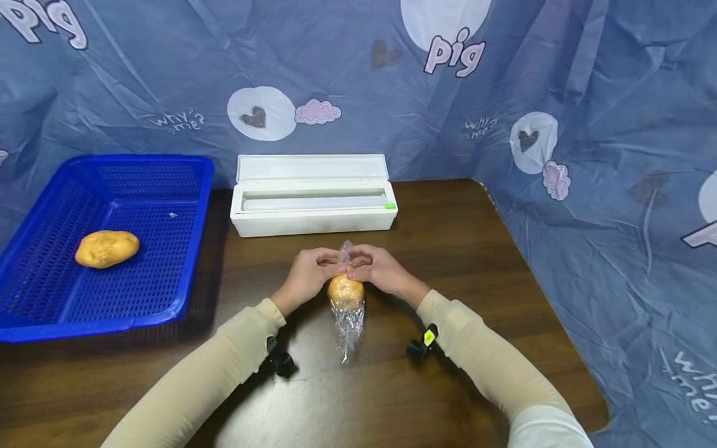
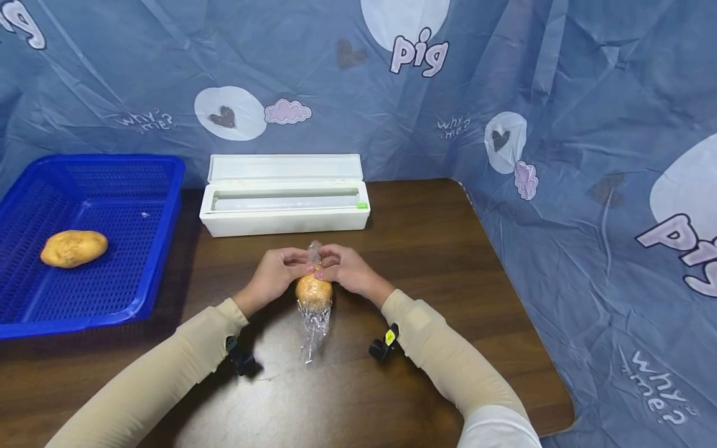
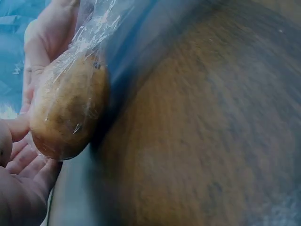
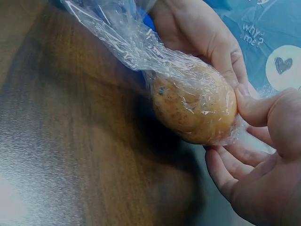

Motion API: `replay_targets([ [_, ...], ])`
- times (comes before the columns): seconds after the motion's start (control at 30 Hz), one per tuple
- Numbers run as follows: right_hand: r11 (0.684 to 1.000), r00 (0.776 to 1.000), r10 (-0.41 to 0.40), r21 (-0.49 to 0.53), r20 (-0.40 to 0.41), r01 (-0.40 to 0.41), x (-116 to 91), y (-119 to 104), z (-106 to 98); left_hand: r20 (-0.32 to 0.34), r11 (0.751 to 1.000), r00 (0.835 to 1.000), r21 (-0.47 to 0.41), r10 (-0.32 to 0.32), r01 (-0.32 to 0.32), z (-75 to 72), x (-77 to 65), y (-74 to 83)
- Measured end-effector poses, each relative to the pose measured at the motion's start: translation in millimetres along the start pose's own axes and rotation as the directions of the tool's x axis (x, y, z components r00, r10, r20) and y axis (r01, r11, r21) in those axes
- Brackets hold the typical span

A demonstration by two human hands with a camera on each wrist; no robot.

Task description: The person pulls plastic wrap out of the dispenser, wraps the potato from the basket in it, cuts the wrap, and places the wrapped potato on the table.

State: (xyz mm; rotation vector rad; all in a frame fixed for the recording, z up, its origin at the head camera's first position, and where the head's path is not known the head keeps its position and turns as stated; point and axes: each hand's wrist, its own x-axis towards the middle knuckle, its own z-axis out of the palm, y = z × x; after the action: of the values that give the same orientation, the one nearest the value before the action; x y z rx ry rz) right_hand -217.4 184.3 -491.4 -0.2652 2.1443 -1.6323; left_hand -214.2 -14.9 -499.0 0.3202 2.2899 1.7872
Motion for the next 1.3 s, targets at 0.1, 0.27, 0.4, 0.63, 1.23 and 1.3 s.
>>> replay_targets([
  [0.1,0.998,0.998,-0.062,-0.012,0.001,0.062,-1.6,-0.6,2.5,-0.015,0.997,0.998,0.049,0.059,-0.058,1.3,-1.7,-1.6],
  [0.27,0.968,0.980,-0.186,-0.181,-0.067,0.172,-6.5,0.1,9.8,-0.057,0.989,0.992,0.107,0.109,-0.102,2.1,-4.0,-5.3],
  [0.4,0.894,0.937,-0.317,-0.378,-0.149,0.242,-13.6,2.3,18.3,-0.083,0.987,0.989,0.116,0.123,-0.113,2.1,-6.7,-6.9],
  [0.63,0.641,0.766,-0.634,-0.626,-0.108,0.443,-22.4,9.0,27.1,-0.064,0.953,0.964,0.180,0.258,-0.243,0.6,-8.4,-9.6],
  [1.23,0.205,0.747,-0.608,-0.856,0.268,0.474,-34.0,15.3,16.6,0.054,0.916,0.968,0.313,0.246,-0.251,-4.3,-13.1,-10.0],
  [1.3,0.184,0.752,-0.587,-0.854,0.302,0.486,-35.3,18.3,15.7,0.024,0.901,0.966,0.356,0.256,-0.248,-1.3,-15.5,-12.1],
])
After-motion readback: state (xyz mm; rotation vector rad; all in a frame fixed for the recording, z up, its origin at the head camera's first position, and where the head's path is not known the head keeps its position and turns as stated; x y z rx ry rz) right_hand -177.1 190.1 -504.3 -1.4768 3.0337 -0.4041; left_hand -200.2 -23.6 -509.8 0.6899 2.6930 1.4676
